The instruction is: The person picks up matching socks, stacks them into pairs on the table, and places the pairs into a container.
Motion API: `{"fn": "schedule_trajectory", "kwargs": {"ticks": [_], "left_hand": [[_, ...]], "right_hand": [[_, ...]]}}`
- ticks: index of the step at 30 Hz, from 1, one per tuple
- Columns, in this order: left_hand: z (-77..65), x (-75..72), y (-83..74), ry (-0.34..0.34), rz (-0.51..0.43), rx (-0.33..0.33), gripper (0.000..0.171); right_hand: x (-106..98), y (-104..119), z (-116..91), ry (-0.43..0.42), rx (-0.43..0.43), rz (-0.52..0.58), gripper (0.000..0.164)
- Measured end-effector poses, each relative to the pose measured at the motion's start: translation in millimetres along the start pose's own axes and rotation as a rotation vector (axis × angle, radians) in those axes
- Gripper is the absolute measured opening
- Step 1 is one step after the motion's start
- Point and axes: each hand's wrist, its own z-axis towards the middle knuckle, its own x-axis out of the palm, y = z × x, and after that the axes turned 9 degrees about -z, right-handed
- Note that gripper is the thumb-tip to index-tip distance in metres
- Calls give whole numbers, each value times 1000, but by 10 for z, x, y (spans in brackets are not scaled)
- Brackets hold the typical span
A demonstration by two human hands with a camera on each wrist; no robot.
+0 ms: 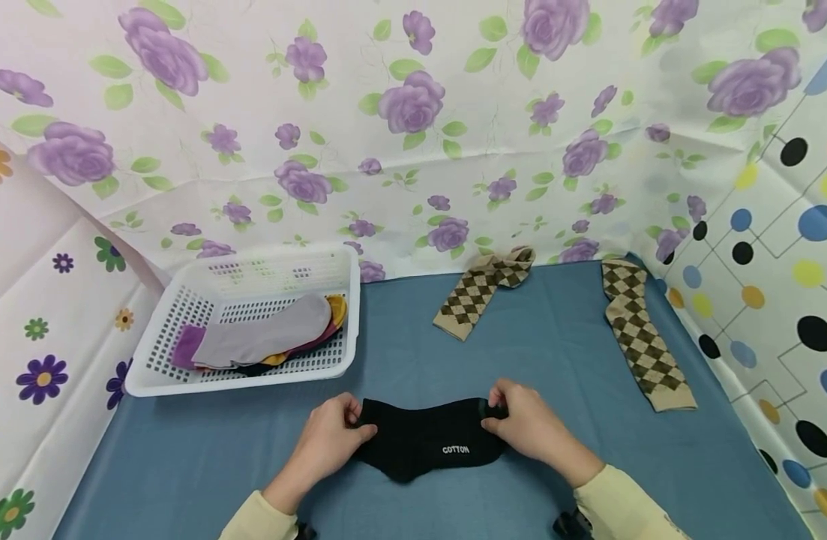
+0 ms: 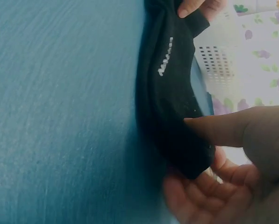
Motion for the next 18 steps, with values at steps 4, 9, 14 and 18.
{"fn": "schedule_trajectory", "kwargs": {"ticks": [4,9,14,18], "left_hand": [[-52,-56,-34,11,-96,45,25],[-131,-195,-120,-15,-175,64,25],[-180,-420,-209,-85,-174,123,29],[-221,-649,-278,-152,-176,183,27]], "right_hand": [[-54,-8,-7,78,-63,179,38],[-179,47,-3,124,-157,274,22],[-310,184,25,38,-210,280,14],[-420,343,67,-57,-241,272,15]]}}
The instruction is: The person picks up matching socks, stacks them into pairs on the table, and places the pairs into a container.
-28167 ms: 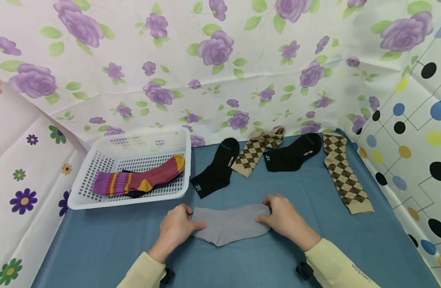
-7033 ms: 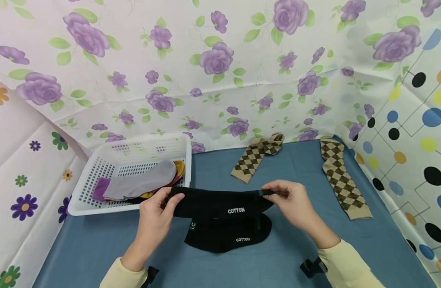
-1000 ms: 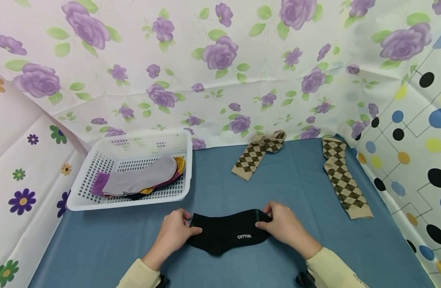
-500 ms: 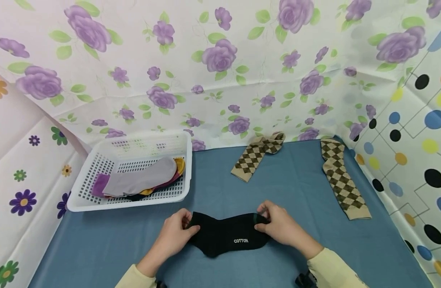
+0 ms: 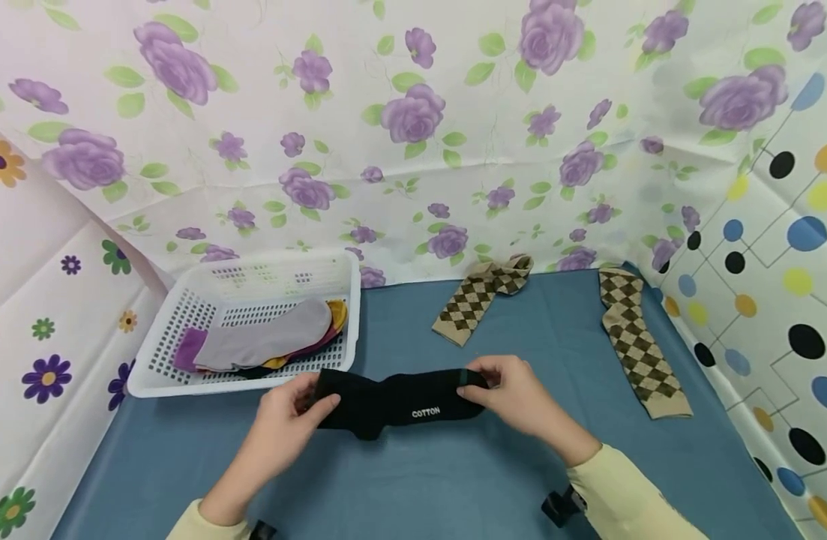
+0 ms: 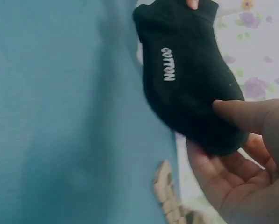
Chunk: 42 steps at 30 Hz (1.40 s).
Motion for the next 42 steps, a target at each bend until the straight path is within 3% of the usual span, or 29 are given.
{"fn": "schedule_trajectory", "kwargs": {"ticks": [7,15,18,23,31,38,42], "left_hand": [[69,-462,-72,-98,11,48,17],[208,-999,-23,-200,82,104,23],[263,-1181,12,-232,142,82,30],[330,-1443,109,-223,196,1,50],[508,-1649,275,-184,212,-96,67],[709,-1738,433,-187,263,-118,57],[778,-1802,485,-143,253,-173,65]], "right_hand": [[12,379,302,-89,-100,-16,29],[105,881,767,-40,-236,27,20],[155,1017,930,-9,-252,26,25],[270,1183,1146,42,-246,7,33],[438,1304,1491,86,-280,5,24],[530,1413,1763,63,-231,-95,30],[589,1470,1873,68,-221,-122,27]]}}
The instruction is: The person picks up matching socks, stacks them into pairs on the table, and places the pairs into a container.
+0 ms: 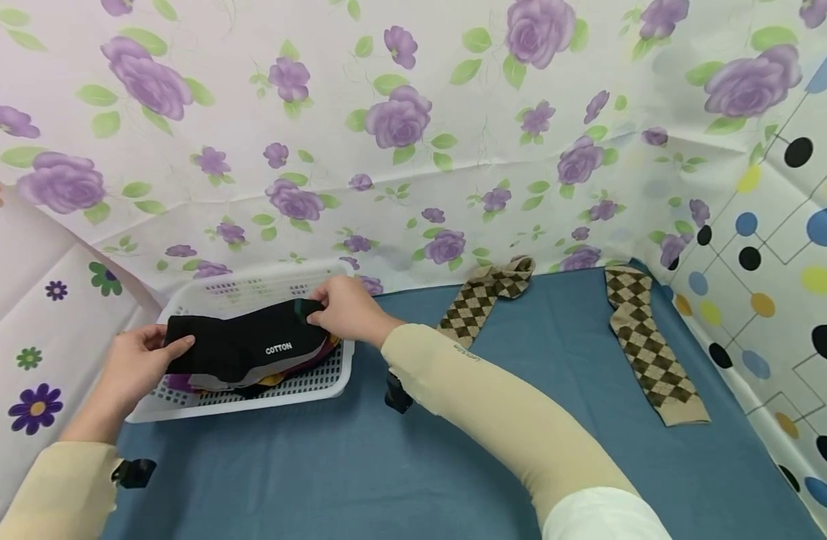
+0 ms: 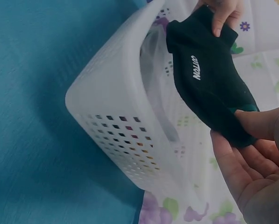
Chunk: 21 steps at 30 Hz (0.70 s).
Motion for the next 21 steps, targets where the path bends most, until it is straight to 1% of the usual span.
{"fn": "schedule_trajectory", "kwargs": {"ticks": [3,6,8,10,13,15,21], "left_hand": [[76,-10,53,37,36,-46,73],[157,9,114,61,81,-74,77],[207,32,152,73,105,-81,76],[246,55,185,89,127,-89,73],[291,71,219,116,143,-108,70],[309,69,237,131,143,-124,70],[354,109,256,105,154,-141,65]], "right_hand": [[49,17,77,0,6,-5,25],[98,4,133,2,21,-5,24],[134,-19,161,16,31,-3,19],[169,-37,179,25,40,0,18],[229,-41,201,47,54,-1,20],[278,-35,222,47,65,-8,25],[361,-62,272,24,77,-66,27]]}}
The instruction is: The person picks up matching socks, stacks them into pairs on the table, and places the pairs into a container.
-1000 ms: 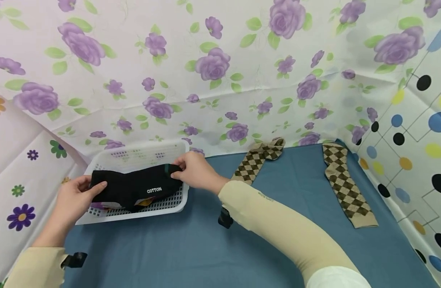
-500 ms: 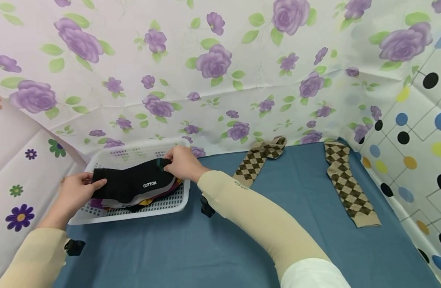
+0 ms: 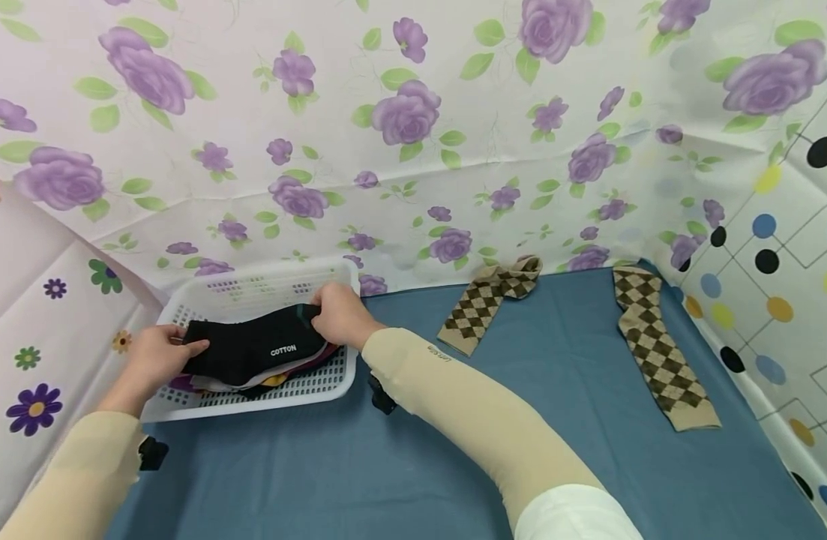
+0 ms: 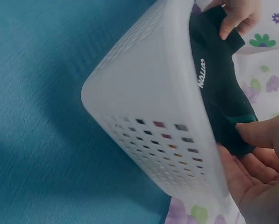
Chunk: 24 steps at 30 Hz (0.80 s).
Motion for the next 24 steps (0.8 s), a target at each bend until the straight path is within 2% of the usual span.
{"fn": "schedule_trajectory", "kwargs": {"ticks": [8,16,20,24], "left_hand": [[20,56,46,-12,-5,-30,64],[33,116,110,-111,35,1,36],[36,134,113,-126,63,26,30],[43,147,116,-92,91,20,32]], "right_hand": [[60,-33,-4,-56,-41,-86,29],[145,-78,22,-93,-155,-337,34],[143,-77,29,-51,-198,-470,26],[123,-50,28,15,-212,-561,21]]}}
